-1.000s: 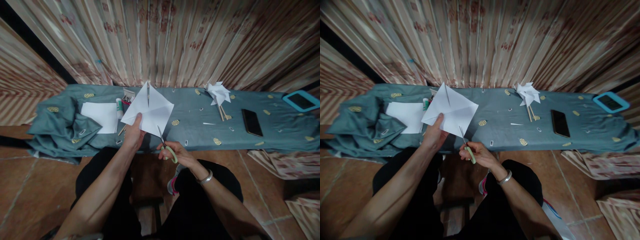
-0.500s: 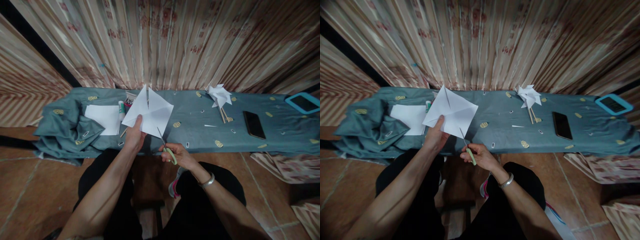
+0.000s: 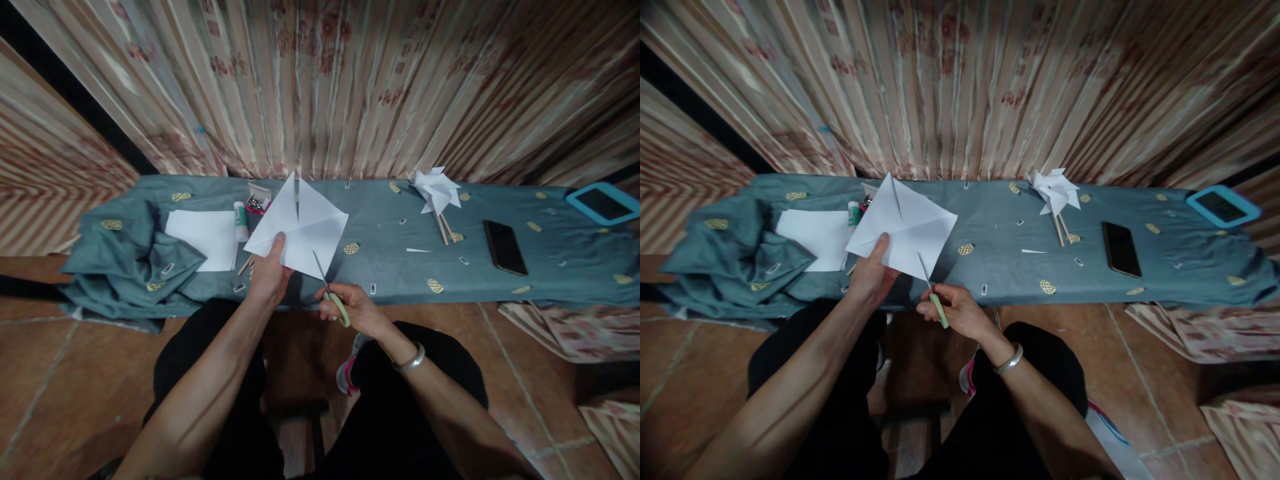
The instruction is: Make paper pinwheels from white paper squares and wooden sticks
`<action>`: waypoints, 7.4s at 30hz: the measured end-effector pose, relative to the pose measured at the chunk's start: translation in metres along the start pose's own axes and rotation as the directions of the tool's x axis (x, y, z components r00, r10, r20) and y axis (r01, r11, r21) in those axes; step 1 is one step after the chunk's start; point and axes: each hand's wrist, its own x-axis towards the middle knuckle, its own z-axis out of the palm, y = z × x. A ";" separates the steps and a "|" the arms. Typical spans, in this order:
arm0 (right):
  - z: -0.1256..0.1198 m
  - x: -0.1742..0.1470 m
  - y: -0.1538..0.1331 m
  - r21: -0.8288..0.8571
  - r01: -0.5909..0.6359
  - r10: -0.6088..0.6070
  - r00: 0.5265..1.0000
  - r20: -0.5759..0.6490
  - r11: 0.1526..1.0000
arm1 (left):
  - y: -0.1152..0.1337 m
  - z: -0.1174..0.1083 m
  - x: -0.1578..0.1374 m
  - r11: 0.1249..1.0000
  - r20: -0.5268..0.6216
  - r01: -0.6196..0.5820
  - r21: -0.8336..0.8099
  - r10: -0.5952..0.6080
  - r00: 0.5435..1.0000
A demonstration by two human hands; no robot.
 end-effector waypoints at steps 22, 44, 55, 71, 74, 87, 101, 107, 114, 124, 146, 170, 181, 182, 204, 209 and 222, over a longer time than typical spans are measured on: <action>0.004 0.004 -0.003 0.003 -0.032 0.032 0.998 -0.058 0.999 | -0.001 0.002 -0.004 1.000 -0.015 0.026 -0.007 -0.026 1.000; 0.003 0.008 -0.001 0.008 0.000 0.001 0.998 -0.069 1.000 | -0.009 -0.003 -0.006 1.000 -0.003 0.019 0.020 -0.019 1.000; 0.004 0.007 -0.004 0.013 -0.022 0.023 0.997 -0.075 1.000 | -0.010 -0.004 -0.007 0.999 0.008 0.018 0.028 -0.018 1.000; 0.004 0.008 -0.004 -0.012 -0.024 0.023 0.995 -0.099 1.000 | -0.009 -0.003 -0.010 0.999 0.003 0.026 0.028 -0.026 1.000; 0.004 0.008 -0.002 -0.009 -0.021 0.020 0.995 -0.099 1.000 | -0.010 -0.004 -0.009 0.999 0.018 0.031 0.030 -0.032 0.999; 0.008 0.009 -0.001 0.007 -0.025 0.025 0.997 -0.078 1.000 | -0.008 -0.002 -0.008 1.000 -0.022 0.017 0.016 -0.017 1.000; -0.068 -0.026 -0.024 -0.123 -0.022 0.036 0.993 0.112 0.992 | 0.015 -0.019 0.010 1.000 -0.031 -0.020 0.009 0.021 0.999; -0.077 -0.010 -0.023 -0.203 0.225 -0.296 0.835 -0.463 0.953 | 0.005 -0.019 0.001 0.980 0.076 0.102 0.172 -0.116 0.990; -0.067 -0.002 -0.027 -0.143 0.180 -0.214 0.936 -0.279 0.973 | -0.010 -0.026 -0.004 0.898 0.177 0.168 0.406 -0.258 0.950; -0.056 0.007 -0.023 0.001 0.182 -0.169 0.918 -0.358 0.983 | -0.007 -0.016 -0.009 0.914 0.246 0.292 0.281 -0.363 0.899; -0.018 0.026 -0.013 0.013 0.257 -0.232 0.891 -0.391 0.966 | -0.031 -0.015 0.008 0.843 0.193 -0.255 0.474 0.183 0.964; 0.004 -0.002 0.007 -0.086 0.002 0.012 0.987 0.162 0.996 | -0.018 -0.020 0.026 0.759 0.195 -0.387 0.523 0.336 0.922; 0.005 0.000 0.006 -0.081 0.028 -0.019 0.993 0.114 0.996 | -0.021 -0.020 0.025 0.744 0.196 -0.382 0.548 0.329 0.924; 0.005 0.000 0.006 -0.079 0.032 -0.023 0.993 0.112 0.996 | -0.021 -0.020 0.025 0.743 0.194 -0.378 0.552 0.326 0.925; 0.012 0.003 0.013 0.014 0.000 0.000 1.000 0.021 1.000 | -0.015 -0.017 0.024 0.755 0.173 -0.362 0.547 0.322 0.931; 0.011 0.002 0.013 -0.028 0.039 -0.039 0.999 0.008 0.999 | -0.017 -0.018 0.022 0.721 0.185 -0.368 0.587 0.324 0.928; 0.013 0.006 0.017 -0.027 0.023 -0.024 0.999 -0.037 0.999 | -0.021 -0.021 0.024 0.734 0.197 -0.364 0.573 0.307 0.931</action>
